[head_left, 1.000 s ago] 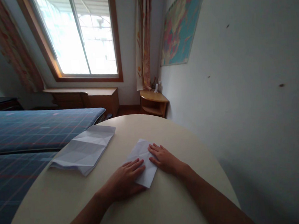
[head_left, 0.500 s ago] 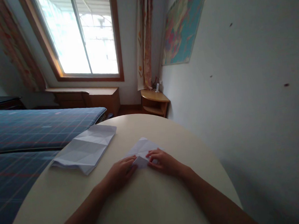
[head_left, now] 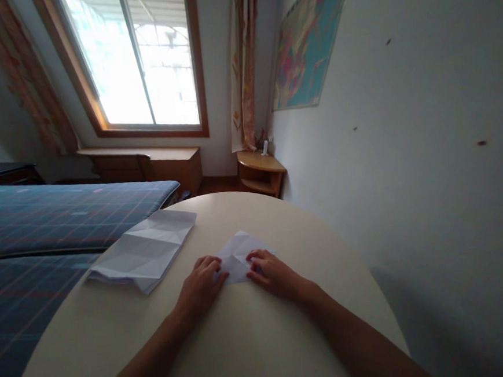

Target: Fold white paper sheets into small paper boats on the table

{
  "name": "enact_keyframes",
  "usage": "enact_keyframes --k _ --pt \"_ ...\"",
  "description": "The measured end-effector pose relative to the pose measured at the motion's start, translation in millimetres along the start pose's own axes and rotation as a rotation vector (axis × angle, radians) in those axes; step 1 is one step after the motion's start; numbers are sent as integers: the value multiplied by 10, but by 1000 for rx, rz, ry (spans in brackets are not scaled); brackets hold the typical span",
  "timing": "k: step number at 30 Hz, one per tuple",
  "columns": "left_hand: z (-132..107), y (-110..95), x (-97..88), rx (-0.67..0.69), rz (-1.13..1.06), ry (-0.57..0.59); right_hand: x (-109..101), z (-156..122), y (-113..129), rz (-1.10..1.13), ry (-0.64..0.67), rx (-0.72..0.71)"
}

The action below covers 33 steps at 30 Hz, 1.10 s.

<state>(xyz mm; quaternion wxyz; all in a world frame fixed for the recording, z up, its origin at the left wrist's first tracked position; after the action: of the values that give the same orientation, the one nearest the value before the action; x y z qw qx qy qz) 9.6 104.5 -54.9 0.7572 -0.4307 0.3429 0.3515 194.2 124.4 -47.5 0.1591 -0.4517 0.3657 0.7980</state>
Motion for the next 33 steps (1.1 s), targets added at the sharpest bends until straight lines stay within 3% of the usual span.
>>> enact_keyframes --k 16,20,26,33 --pt "-25 -71 -94 -207 201 -52 49 -13 30 -138 -49 151" --pt "-52 -218 -80 -89 190 -79 64 -20 23 -168 -80 179" --pt "-181 -438 178 81 146 87 53 -20 -8 -200 -89 216" --pt "-193 -319 328 80 197 192 31 -26 16 -206 -137 200"
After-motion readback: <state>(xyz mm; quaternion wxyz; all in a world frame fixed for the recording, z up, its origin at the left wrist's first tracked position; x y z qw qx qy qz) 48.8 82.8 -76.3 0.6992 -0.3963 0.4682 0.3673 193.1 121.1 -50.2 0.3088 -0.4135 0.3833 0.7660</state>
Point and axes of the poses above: each hand's wrist, its own z-axis towards the middle knuckle, its own x-axis out of the palm, y = z × x, the point moved 6 cm from there along z, towards the middle knuckle, and after that the axes turned 4 degrees about -y, right-handed, at the moved point
